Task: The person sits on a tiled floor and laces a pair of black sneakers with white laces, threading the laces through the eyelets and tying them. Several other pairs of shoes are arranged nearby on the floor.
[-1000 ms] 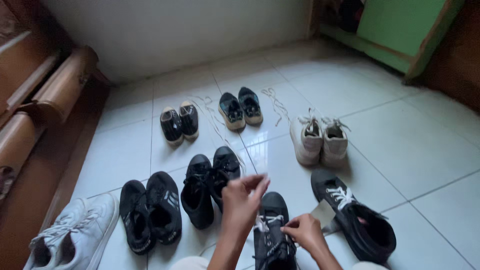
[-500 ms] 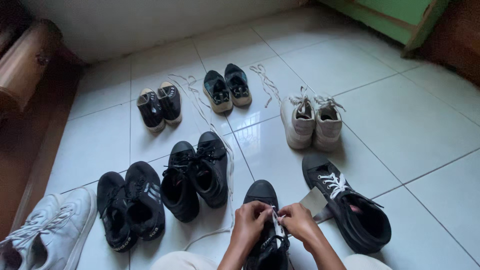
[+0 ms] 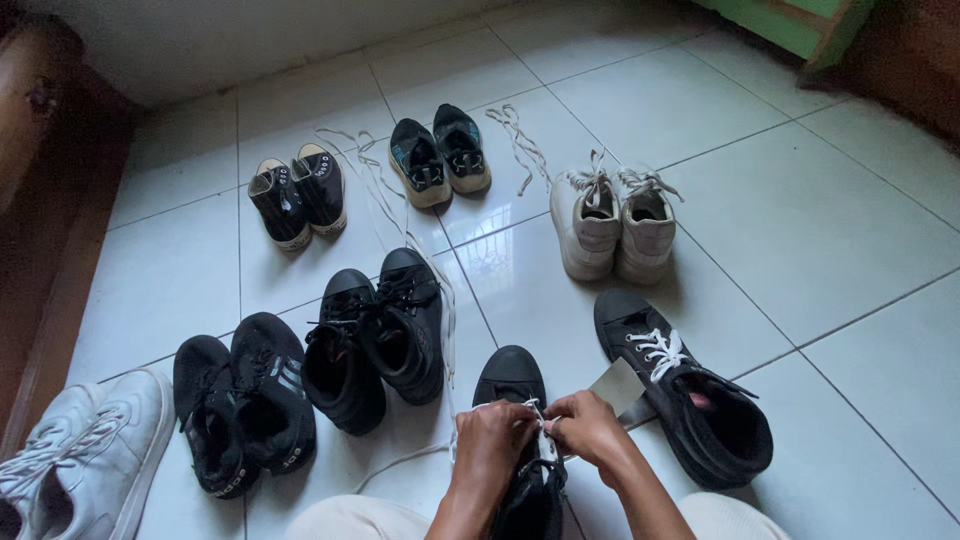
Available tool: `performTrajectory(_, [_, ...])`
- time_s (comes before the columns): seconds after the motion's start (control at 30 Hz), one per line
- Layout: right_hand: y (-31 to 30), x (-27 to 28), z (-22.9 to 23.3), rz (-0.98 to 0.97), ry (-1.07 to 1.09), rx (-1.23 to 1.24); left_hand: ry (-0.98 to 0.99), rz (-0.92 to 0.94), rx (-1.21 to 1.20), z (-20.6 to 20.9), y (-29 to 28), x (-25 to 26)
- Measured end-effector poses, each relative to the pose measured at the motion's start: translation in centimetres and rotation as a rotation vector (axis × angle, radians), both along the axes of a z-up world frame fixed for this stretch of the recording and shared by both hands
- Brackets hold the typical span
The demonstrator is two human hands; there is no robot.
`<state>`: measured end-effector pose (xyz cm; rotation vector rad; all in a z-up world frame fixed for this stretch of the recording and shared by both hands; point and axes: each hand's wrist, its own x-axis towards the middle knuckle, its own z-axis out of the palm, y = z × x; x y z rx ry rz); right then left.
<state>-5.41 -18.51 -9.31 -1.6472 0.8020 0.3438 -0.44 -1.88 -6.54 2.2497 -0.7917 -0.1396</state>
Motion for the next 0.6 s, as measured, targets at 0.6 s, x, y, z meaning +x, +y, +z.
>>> performTrajectory(0.6, [0.1,0.0,0.8,-0.016,0.040,0.012,0.014,0.096,-0.042,-0.8,-0.1,-1.0])
